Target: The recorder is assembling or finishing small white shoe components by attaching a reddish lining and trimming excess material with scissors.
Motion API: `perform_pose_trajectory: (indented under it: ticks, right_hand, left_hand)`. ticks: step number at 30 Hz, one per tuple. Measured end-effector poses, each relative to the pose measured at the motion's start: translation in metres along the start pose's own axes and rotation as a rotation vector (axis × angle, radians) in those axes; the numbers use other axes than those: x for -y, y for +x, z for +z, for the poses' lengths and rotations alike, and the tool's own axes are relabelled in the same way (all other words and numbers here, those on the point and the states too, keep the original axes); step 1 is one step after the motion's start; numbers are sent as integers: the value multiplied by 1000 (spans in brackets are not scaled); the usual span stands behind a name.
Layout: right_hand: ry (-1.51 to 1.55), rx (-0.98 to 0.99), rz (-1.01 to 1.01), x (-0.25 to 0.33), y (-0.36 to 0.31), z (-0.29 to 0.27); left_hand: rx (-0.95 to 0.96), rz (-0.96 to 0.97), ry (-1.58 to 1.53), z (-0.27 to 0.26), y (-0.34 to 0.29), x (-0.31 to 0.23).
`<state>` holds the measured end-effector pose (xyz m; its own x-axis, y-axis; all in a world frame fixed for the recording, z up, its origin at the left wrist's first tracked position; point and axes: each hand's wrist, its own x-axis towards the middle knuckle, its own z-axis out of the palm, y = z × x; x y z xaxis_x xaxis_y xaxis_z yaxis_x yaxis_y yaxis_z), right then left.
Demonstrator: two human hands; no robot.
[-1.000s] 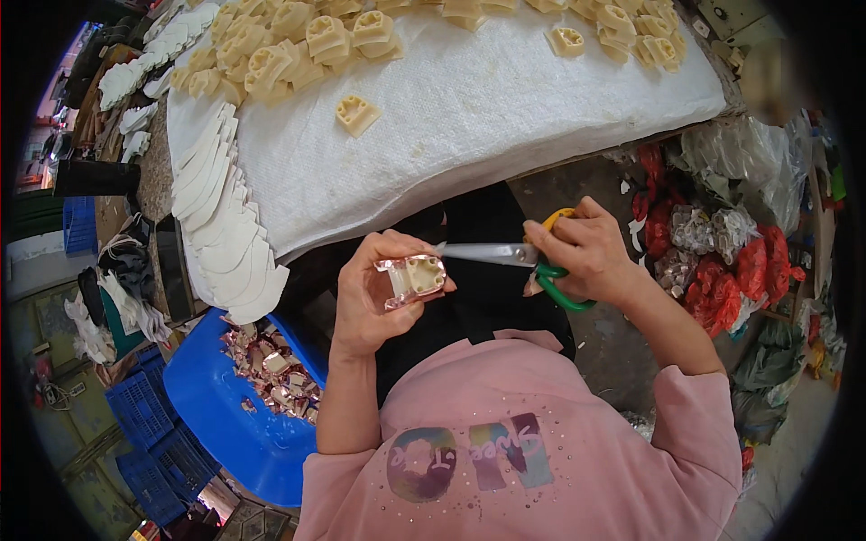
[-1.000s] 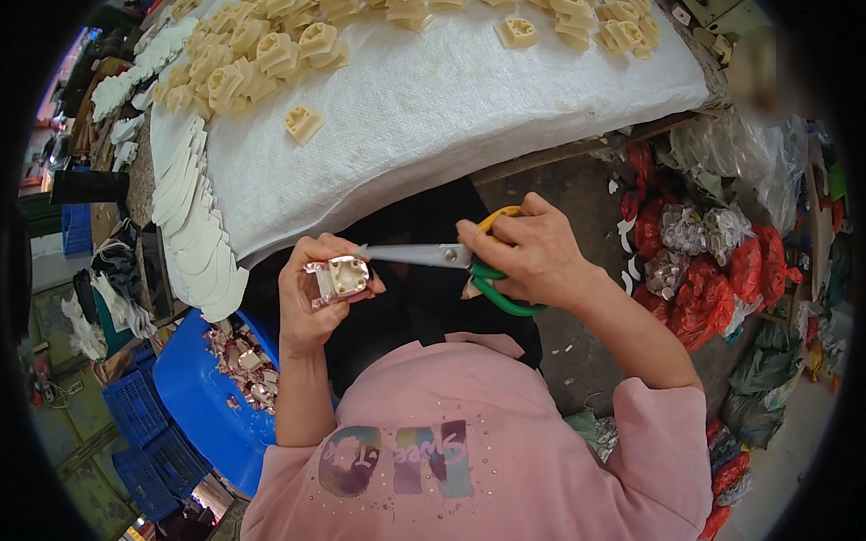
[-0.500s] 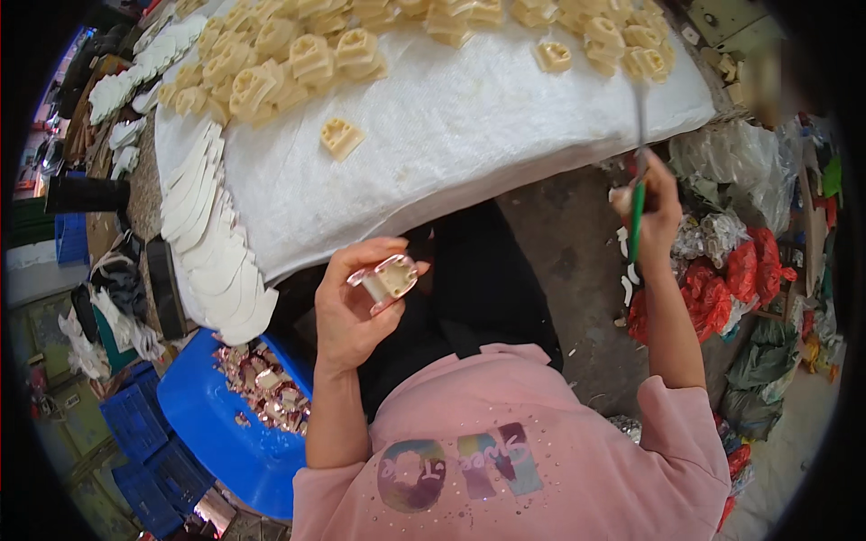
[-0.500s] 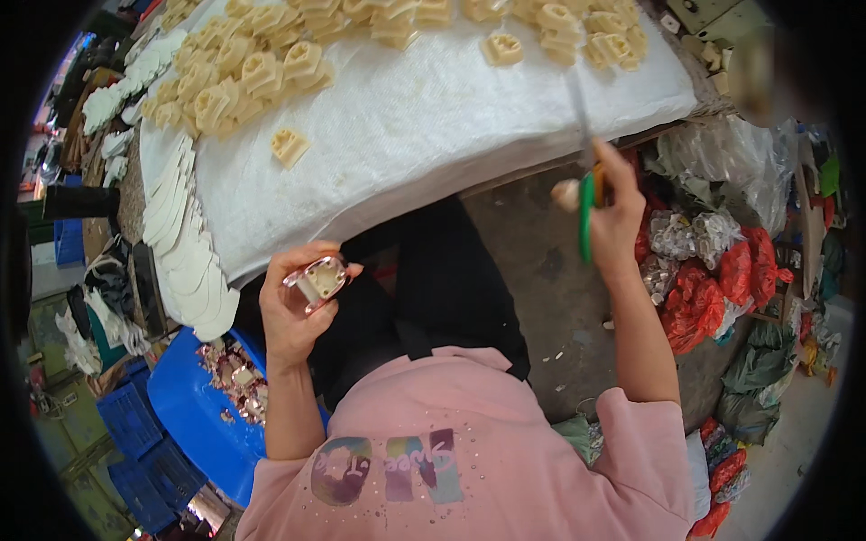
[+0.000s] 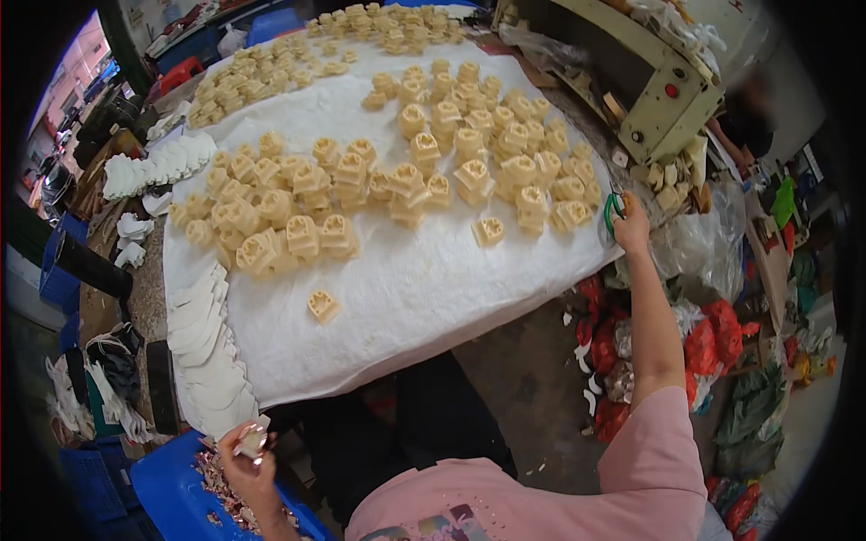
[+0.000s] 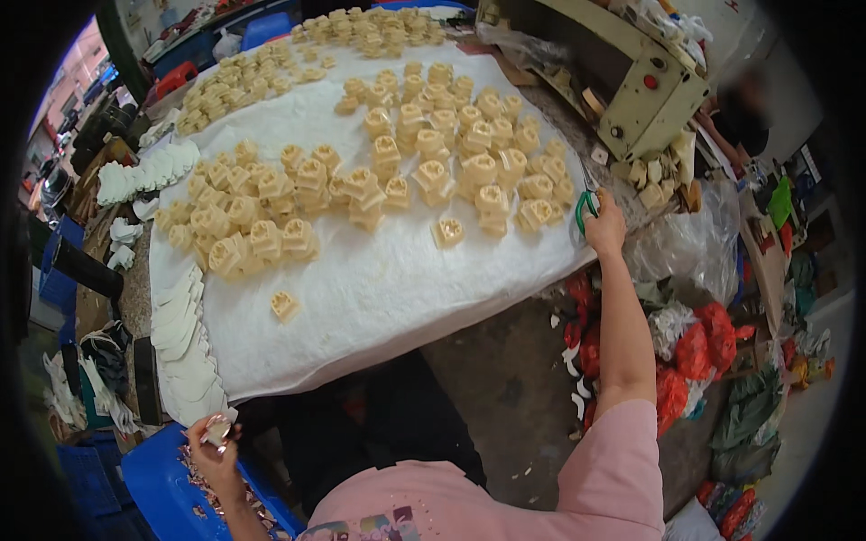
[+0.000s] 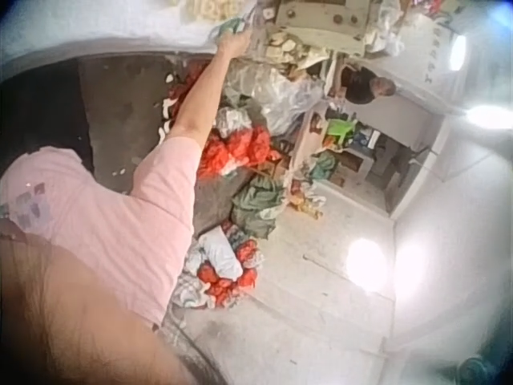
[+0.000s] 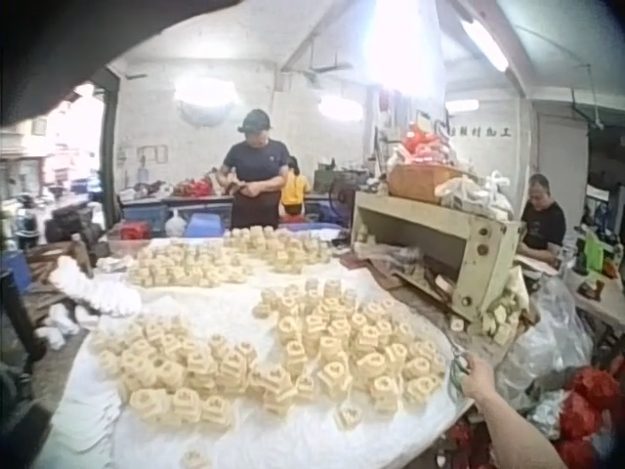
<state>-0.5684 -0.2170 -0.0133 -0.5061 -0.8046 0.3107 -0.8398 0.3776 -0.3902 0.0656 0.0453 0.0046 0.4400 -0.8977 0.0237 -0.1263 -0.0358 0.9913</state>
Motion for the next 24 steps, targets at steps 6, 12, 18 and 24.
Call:
perform_pose_trajectory:
  ticks: [6,12,18,24]
  right_hand:
    - [-185,60,56,27,34,3]
    - [-87,6,-80,-8,21,25]
    - [-269,-159,-238,7,-16,19]
    - [-340,-86,289,6,-7,-4]
  left_hand:
    - [-487,6,193,-100,-22,49]
    - [-1007,-16,759,-155,-76,74]
    - [-951,-417,406,-227,-135,198]
    - [-868,-728,37,-201,-154,232]
